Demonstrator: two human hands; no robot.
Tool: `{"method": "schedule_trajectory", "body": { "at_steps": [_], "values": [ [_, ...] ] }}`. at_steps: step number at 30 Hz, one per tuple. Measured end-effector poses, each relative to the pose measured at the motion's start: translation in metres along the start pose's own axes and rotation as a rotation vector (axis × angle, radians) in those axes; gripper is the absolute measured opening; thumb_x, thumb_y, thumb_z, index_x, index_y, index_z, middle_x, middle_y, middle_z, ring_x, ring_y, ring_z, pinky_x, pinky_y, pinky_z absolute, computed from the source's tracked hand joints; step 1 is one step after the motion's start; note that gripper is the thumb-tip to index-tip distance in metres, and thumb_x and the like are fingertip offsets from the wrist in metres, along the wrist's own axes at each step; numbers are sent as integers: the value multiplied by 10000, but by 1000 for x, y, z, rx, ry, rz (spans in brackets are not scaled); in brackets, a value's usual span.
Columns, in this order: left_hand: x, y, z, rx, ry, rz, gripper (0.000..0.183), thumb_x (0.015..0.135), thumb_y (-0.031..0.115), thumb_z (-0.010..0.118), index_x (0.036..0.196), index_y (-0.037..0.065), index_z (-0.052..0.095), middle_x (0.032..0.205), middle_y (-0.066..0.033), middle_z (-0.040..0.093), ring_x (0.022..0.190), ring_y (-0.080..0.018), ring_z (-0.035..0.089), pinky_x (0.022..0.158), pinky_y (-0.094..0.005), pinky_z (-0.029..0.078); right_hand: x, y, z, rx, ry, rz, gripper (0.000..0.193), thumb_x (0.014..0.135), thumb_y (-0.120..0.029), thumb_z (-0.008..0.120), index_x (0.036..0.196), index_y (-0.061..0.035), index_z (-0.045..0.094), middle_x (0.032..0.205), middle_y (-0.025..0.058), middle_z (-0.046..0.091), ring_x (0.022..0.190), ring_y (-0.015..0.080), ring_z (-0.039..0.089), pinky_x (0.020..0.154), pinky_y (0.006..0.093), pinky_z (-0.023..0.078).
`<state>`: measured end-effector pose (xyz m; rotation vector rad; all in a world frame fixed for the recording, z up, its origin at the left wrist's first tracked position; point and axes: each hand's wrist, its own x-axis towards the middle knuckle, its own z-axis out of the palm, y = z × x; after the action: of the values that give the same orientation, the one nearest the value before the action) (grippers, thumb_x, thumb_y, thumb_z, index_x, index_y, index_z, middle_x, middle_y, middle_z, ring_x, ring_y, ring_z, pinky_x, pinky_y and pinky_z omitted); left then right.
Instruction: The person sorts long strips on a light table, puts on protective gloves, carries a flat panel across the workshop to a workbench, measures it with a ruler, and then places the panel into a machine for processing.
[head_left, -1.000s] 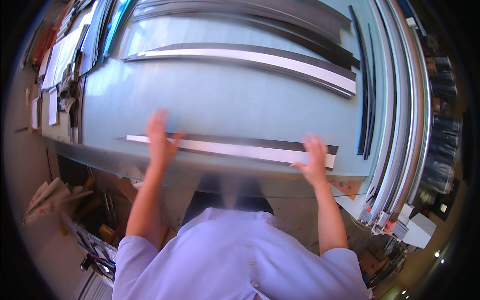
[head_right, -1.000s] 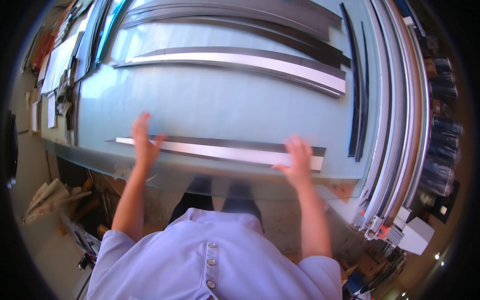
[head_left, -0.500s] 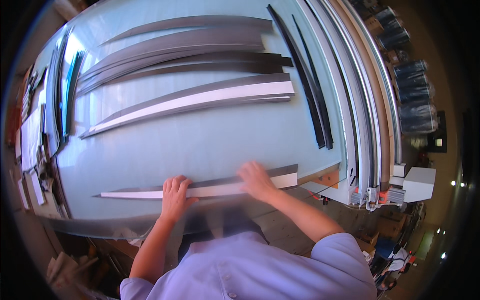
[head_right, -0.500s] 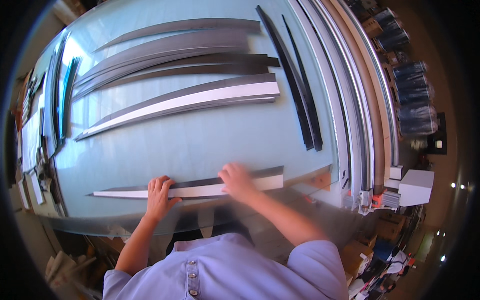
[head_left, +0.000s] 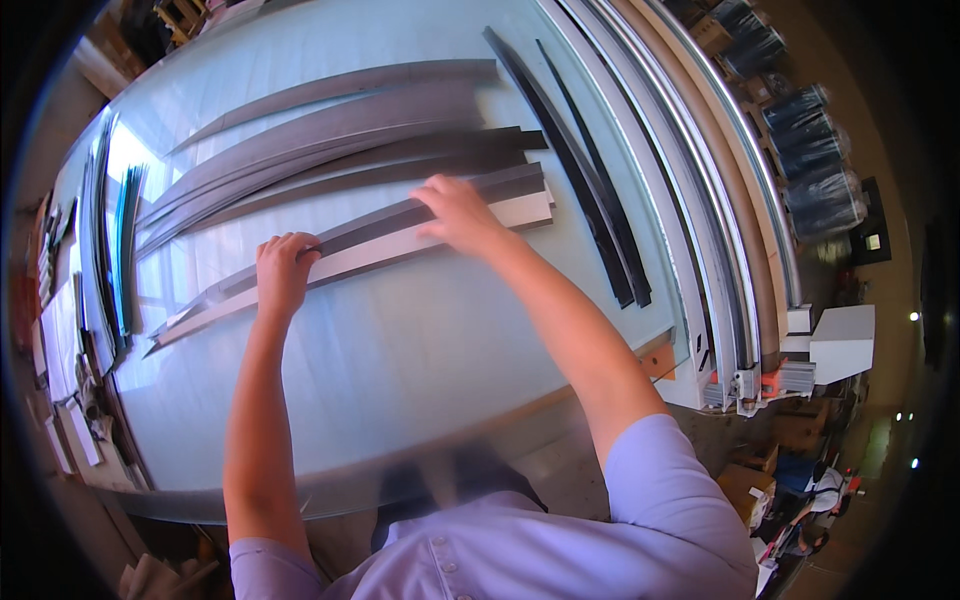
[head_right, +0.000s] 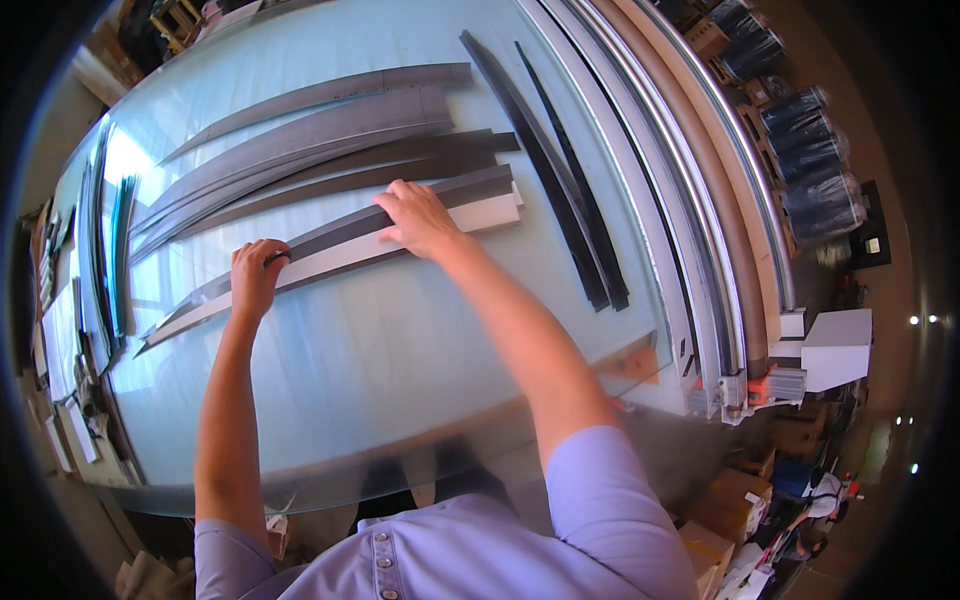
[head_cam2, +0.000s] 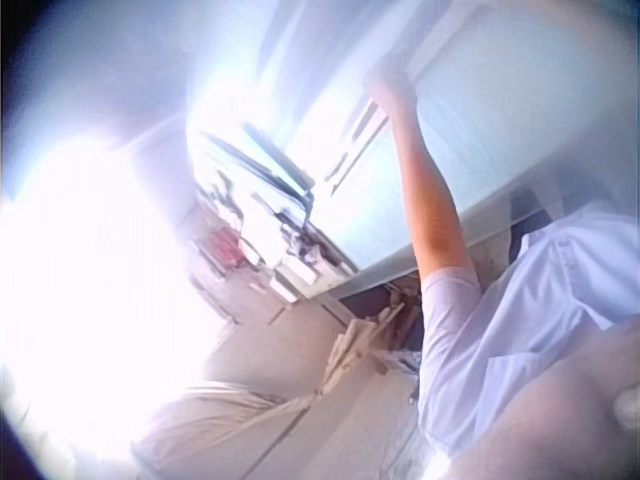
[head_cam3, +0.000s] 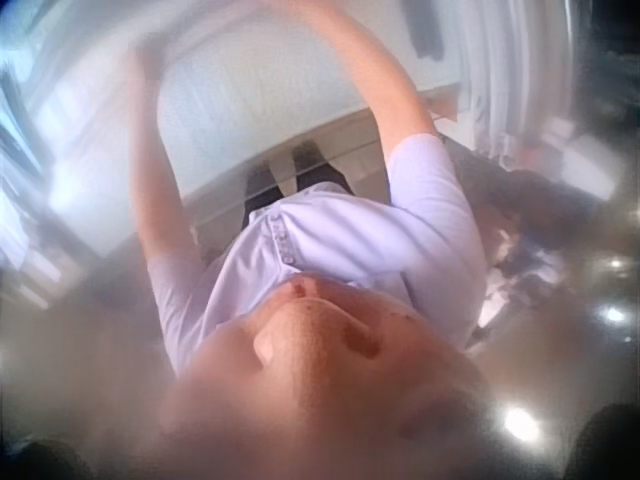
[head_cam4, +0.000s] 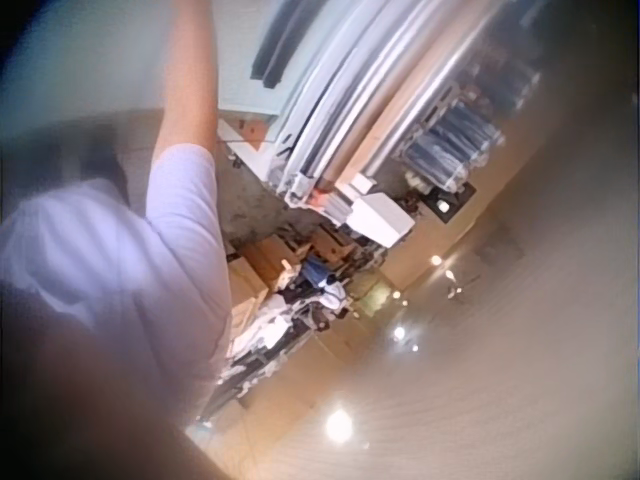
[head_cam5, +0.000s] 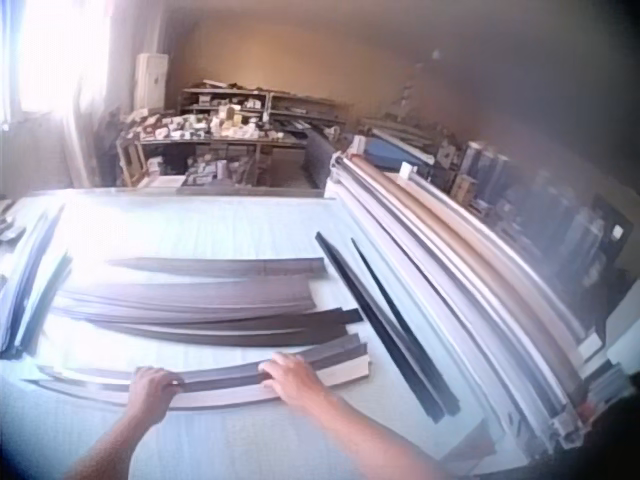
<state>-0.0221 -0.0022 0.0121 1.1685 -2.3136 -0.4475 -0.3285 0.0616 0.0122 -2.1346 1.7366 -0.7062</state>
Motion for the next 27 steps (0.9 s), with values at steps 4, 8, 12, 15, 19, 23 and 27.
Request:
{"method": "schedule_trajectory", "body": {
  "at_steps": [4, 8, 12, 15, 19, 23, 27],
  "values": [
    [4, -10, 12, 61, -91, -87, 541, 730, 142, 817, 1238, 115, 633, 1251, -127, 600, 1171, -324, 530, 1017, -438, 408, 4, 11, 4, -341, -354, -65, 1073, 575, -311, 925, 1486, -134, 385, 1417, 192, 458, 1381, 334, 368, 1125, 416, 315],
    [1, 10, 15, 170, -330, -117, 868, 626, 167, 896, 1394, 81, 502, 1352, -136, 525, 1268, -346, 465, 1070, -434, 384, 6, 20, 7, -256, -415, -50, 999, 626, -149, 875, 1493, -136, 378, 1305, 160, 530, 1275, 334, 479, 1130, 424, 323],
    [6, 5, 14, 215, -441, -193, 970, 598, 135, 908, 1444, 87, 435, 1350, -145, 523, 1265, -349, 467, 1068, -428, 389, 1, 32, 19, -227, -310, -106, 935, 644, -141, 853, 1470, -121, 415, 1262, 144, 551, 1223, 314, 517, 1076, 415, 373],
    [0, 9, 8, 175, -336, -147, 910, 589, 114, 904, 1397, 75, 490, 1308, -131, 541, 1217, -337, 494, 1049, -426, 404, -19, 45, 8, -168, 144, -62, 825, 682, -207, 845, 1413, -95, 478, 1279, 152, 545, 1210, 326, 525, 1048, 406, 392],
    [5, 8, 12, 155, -327, -147, 851, 565, 102, 907, 1336, 53, 551, 1286, -124, 544, 1203, -329, 498, 1028, -415, 427, -60, 146, -29, -125, 469, 838, 356, 873, -220, 623, 1168, -20, 633, 1159, 219, 643, 1118, 388, 592, 965, 476, 459],
    [9, 5, 13, 146, -370, -143, 844, 556, 100, 907, 1323, 42, 559, 1275, -131, 543, 1203, -334, 497, 1014, -402, 440, -75, 154, -33, 33, 373, 927, 439, 897, -245, 584, 1195, 76, 618, 1209, 274, 639, 1188, 398, 586, 1012, 417, 452],
    [8, 3, 14, 134, -363, -92, 836, 562, 89, 902, 1321, 37, 554, 1246, -135, 551, 1177, -336, 510, 998, -406, 449, -66, 139, -35, 29, 241, 941, 437, 868, -297, 658, 1169, 14, 598, 1176, 263, 634, 1106, 424, 596, 949, 485, 472]
  ]
}}
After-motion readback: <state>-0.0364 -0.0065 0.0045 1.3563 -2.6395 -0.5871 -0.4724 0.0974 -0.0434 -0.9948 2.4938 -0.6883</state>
